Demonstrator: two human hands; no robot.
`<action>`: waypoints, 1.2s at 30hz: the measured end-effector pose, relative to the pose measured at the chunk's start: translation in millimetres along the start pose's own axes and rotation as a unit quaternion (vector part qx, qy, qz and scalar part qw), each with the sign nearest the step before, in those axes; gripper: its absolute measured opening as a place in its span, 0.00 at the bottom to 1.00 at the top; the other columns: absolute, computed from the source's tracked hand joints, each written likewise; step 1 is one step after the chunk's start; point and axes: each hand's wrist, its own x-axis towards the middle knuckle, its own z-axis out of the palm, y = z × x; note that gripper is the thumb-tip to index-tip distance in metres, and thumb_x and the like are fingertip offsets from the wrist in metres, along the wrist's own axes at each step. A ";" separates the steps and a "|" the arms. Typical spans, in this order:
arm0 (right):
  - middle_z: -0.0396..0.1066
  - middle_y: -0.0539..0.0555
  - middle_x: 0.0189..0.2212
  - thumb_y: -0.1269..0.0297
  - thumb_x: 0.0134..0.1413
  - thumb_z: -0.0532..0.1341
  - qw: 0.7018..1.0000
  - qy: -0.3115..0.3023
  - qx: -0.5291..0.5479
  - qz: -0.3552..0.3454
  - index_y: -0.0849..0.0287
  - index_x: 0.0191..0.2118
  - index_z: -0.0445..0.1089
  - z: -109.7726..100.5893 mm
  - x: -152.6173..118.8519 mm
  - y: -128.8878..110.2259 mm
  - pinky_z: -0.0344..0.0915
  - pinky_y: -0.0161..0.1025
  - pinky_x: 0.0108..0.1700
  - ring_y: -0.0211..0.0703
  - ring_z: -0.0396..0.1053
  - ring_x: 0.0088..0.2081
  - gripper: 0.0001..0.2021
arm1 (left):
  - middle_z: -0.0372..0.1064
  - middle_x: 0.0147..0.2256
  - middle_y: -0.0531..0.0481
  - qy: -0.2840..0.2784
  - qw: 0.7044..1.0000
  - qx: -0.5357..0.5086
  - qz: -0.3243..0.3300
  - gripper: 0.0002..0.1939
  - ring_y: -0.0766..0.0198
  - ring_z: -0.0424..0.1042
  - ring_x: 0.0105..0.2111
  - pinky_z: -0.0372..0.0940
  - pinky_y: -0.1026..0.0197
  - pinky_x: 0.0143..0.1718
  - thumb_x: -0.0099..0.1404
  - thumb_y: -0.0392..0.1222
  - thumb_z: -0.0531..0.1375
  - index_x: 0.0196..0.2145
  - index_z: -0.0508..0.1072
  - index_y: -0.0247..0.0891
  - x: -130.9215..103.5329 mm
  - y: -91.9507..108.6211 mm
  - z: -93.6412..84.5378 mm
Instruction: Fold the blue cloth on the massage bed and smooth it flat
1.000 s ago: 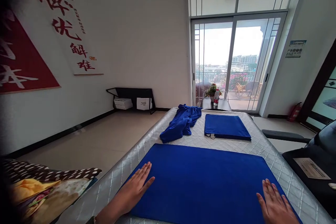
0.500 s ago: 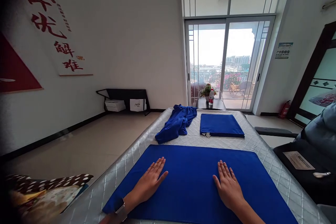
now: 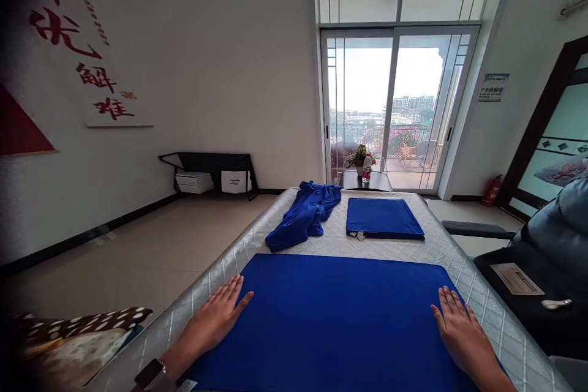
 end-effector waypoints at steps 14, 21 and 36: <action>0.43 0.60 0.70 0.53 0.68 0.34 0.964 -0.124 0.136 -0.189 0.69 0.70 0.45 -38.6 83.9 -243.7 0.37 0.50 0.69 0.48 0.39 0.71 0.33 | 0.51 0.68 0.36 -0.106 0.975 -0.089 0.172 0.35 0.53 0.46 0.69 0.47 0.47 0.68 0.75 0.56 0.38 0.67 0.54 0.27 110.4 230.5 25.9; 0.42 0.56 0.71 0.55 0.68 0.33 0.967 -0.120 0.146 -0.174 0.64 0.71 0.44 -23.9 86.5 -239.6 0.33 0.47 0.70 0.42 0.35 0.71 0.31 | 0.49 0.68 0.40 -0.099 0.979 -0.079 0.160 0.35 0.56 0.45 0.69 0.46 0.49 0.68 0.75 0.56 0.35 0.68 0.53 0.30 113.0 221.5 40.2; 0.43 0.52 0.70 0.48 0.67 0.35 0.987 -0.102 0.076 -0.104 0.60 0.70 0.45 -17.1 81.3 -93.1 0.37 0.46 0.70 0.41 0.38 0.71 0.33 | 0.47 0.69 0.46 -0.127 0.984 -0.064 0.109 0.33 0.58 0.46 0.69 0.45 0.48 0.68 0.75 0.59 0.38 0.69 0.51 0.39 105.0 74.6 25.0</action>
